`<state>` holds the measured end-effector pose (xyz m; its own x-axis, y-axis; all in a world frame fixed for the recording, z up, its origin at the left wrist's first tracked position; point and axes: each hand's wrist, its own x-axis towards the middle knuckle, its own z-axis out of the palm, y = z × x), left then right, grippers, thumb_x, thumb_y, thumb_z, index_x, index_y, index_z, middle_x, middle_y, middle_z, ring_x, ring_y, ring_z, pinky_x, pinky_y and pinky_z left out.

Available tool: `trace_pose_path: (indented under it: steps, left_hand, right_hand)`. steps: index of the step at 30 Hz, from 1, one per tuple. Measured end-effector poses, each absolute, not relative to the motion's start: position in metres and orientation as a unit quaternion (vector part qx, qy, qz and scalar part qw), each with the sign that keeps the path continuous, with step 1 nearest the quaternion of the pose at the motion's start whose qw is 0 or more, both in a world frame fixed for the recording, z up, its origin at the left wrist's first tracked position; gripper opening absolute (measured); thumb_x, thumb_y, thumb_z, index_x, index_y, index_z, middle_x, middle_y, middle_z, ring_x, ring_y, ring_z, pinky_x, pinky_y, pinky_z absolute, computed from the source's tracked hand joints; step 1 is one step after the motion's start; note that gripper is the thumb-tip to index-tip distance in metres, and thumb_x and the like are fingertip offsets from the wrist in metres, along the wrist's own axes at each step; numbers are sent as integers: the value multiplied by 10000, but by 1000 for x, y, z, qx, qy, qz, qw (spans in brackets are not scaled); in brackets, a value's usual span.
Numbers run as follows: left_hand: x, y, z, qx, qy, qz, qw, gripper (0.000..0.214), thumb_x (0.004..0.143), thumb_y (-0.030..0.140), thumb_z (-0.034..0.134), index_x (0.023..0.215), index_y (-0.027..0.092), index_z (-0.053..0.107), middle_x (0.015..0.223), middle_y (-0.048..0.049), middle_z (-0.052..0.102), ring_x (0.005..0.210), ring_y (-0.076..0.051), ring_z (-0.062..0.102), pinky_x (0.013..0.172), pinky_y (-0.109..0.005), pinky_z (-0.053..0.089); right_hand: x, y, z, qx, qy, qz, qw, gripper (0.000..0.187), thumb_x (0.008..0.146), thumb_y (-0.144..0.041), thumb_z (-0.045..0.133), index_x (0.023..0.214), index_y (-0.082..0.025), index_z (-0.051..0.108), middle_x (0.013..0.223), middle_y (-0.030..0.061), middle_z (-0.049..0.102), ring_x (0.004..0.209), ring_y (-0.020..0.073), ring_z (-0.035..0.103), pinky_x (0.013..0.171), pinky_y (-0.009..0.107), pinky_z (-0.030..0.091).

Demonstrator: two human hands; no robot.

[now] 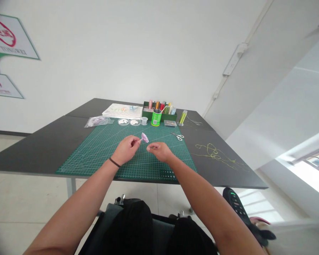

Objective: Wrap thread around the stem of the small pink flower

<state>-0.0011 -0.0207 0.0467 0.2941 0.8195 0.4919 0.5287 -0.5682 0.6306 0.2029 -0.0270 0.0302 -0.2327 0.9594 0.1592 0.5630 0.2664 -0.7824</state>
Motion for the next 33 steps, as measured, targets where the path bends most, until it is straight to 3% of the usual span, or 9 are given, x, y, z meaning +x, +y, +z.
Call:
trace_pose_path:
  steps: [11,23,33]
  left_hand:
    - [-1,-20,47,775,444,415,176,141,899,255,527,806,174,598,754,-12,600,734,-145,543,707,-277,431]
    - [0,-19,46,793,433,397,160,189,917,247,500,752,178,563,732,-13,567,747,-155,527,700,-283,406]
    - [0,-17,43,807,429,383,133,243,916,215,499,675,188,489,712,-16,546,741,-162,517,699,-289,399]
  right_hand:
    - [201,-44,36,-490,-764,246,341,271,818,-420,583,805,-186,720,784,33,711,718,160,619,666,276,452]
    - [194,-59,55,-479,-804,144,323,223,878,-338,551,799,-202,710,785,29,722,725,154,636,680,261,432]
    - [191,-68,70,-437,-872,-16,221,279,964,-314,443,922,-191,690,785,47,676,731,151,579,681,265,360]
